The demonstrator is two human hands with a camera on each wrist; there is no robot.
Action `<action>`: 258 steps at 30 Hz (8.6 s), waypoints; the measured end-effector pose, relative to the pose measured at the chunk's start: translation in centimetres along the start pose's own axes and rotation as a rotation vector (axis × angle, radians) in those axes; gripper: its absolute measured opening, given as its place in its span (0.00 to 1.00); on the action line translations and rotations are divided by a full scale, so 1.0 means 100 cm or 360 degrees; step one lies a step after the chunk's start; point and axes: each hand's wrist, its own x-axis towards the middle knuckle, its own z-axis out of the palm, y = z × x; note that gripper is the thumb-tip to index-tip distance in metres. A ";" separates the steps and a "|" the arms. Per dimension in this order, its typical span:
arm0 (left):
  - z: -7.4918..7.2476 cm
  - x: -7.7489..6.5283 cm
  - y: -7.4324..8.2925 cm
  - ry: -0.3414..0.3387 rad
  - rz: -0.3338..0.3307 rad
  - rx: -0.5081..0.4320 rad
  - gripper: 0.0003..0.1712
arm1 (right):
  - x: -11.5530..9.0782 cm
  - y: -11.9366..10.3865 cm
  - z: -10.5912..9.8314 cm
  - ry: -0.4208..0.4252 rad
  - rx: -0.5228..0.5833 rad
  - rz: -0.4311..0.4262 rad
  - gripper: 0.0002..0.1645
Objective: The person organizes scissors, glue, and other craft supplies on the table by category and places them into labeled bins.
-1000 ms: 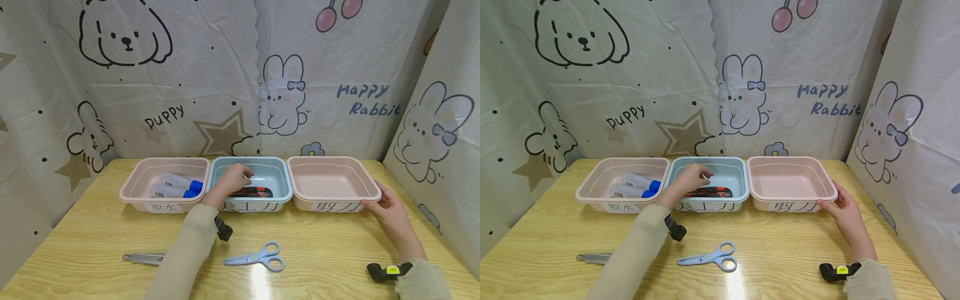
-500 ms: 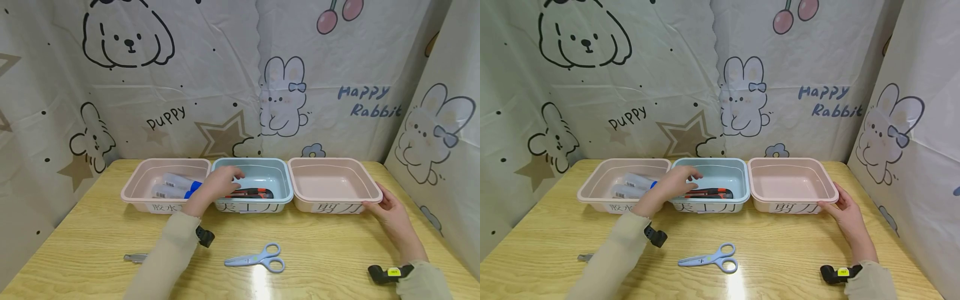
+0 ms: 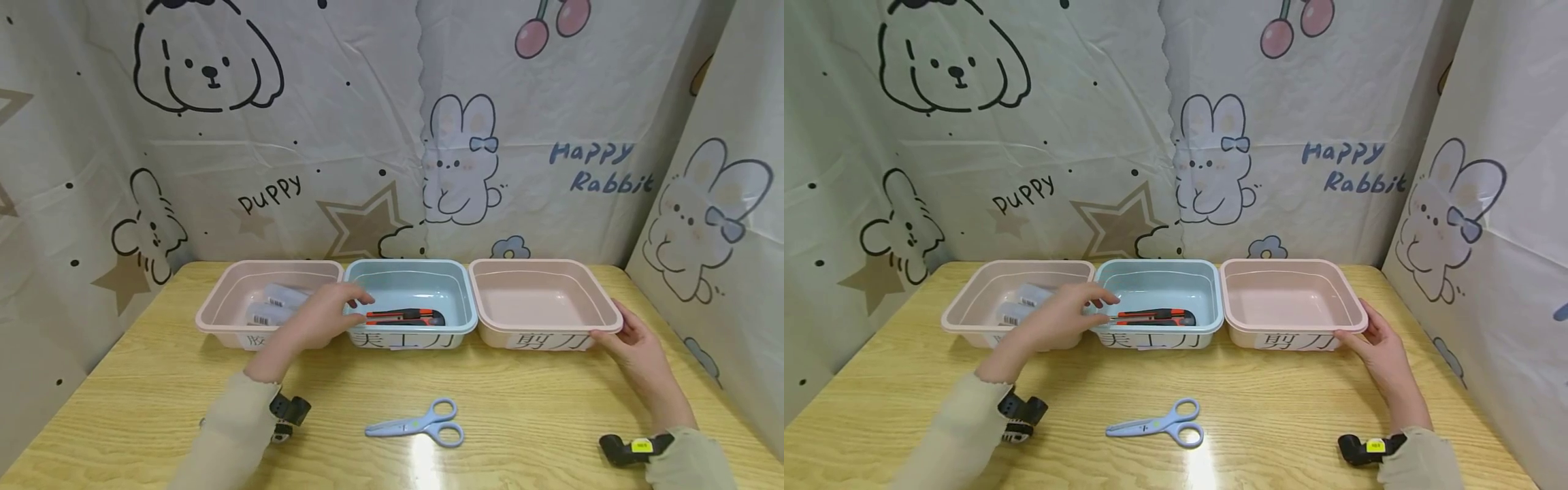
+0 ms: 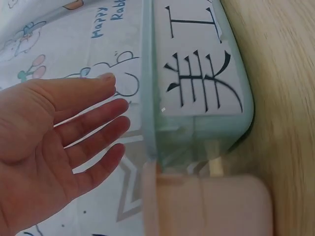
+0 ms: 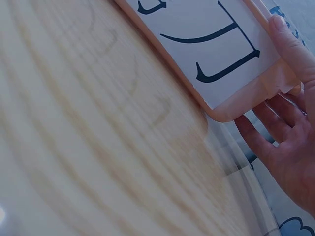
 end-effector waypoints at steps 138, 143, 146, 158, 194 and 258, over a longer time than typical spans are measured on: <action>0.015 -0.066 -0.019 0.0244 0.0085 0.0218 0.12 | 0.001 0.001 -0.002 0.0045 -0.0058 0.0084 0.44; 0.016 -0.050 -0.009 0.0339 0.0118 0.0147 0.14 | 0.000 0.001 -0.001 0.0044 -0.0060 0.0091 0.44; 0.018 -0.040 -0.004 0.0427 0.0162 0.0126 0.14 | 0.001 0.001 -0.001 0.0047 -0.0073 0.0090 0.45; 0.030 -0.001 0.010 0.0413 -0.0031 0.0032 0.15 | 0.001 0.002 -0.001 0.0032 0.0014 0.0066 0.44; 0.060 0.078 0.002 0.0076 -0.0307 0.0311 0.11 | -0.001 -0.002 0.004 0.0045 0.0053 0.0012 0.44; 0.061 -0.039 0.047 -0.0344 0.0253 -0.0006 0.15 | -0.004 -0.005 0.004 0.0029 -0.0065 0.0052 0.44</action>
